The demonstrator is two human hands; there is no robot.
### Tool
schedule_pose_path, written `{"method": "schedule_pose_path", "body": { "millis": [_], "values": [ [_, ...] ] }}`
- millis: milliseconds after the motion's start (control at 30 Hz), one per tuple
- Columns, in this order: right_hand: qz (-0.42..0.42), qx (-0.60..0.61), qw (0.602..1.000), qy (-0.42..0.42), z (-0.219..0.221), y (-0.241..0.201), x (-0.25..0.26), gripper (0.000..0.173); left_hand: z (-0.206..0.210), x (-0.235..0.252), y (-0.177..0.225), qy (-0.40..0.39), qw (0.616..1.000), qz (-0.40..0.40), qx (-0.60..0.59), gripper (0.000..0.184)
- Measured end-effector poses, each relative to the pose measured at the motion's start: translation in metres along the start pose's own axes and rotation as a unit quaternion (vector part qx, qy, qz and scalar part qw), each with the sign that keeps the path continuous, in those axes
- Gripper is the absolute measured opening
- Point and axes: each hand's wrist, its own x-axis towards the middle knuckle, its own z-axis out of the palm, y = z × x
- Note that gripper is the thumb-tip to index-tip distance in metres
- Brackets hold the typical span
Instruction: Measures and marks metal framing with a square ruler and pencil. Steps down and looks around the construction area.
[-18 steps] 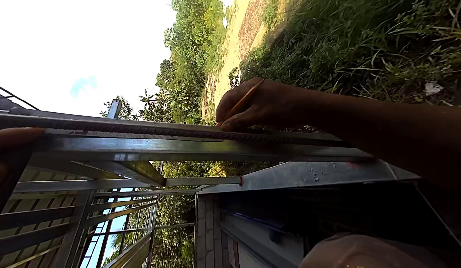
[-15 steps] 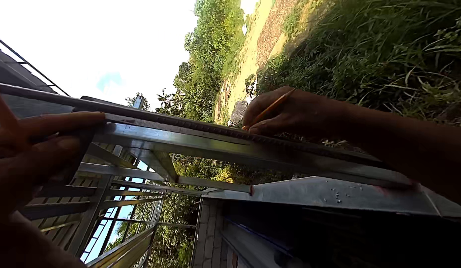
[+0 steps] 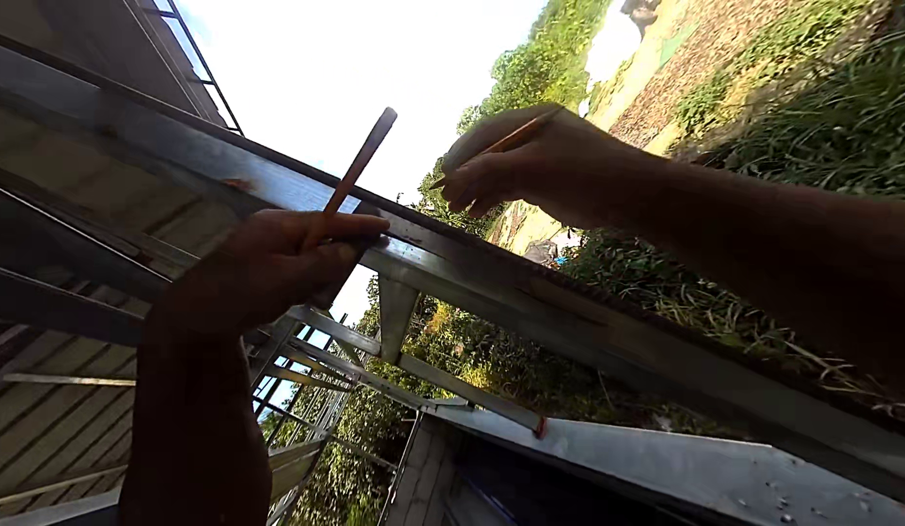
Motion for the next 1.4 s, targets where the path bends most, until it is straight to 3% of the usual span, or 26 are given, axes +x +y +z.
{"method": "schedule_pose_path", "body": {
  "millis": [200, 667, 1000, 1167, 1400],
  "values": [
    [0.011, -0.006, 1.0, -0.002, 0.021, 0.001, 0.027, 0.014, 0.001, -0.001, 0.005, 0.005, 1.0, -0.002, 0.022, 0.036],
    [-0.005, 0.001, 1.0, -0.008, 0.031, 0.009, 0.026, 0.015, 0.009, -0.009, 0.007, 0.029, 0.999, -0.008, 0.021, 0.034],
    [-0.031, -0.058, 0.998, -0.002, 0.033, 0.007, 0.026, 0.017, 0.007, -0.011, 0.003, 0.024, 1.0, 0.001, 0.01, 0.034],
    [-0.018, 0.01, 1.0, 0.005, 0.03, 0.005, 0.022, 0.015, 0.004, -0.038, -0.013, 0.027, 0.998, 0.043, -0.025, 0.036],
    [-0.028, -0.036, 0.999, -0.003, 0.034, 0.003, 0.022, 0.016, 0.019, -0.092, -0.033, 0.094, 0.99, 0.094, -0.044, 0.03]
  ]
}}
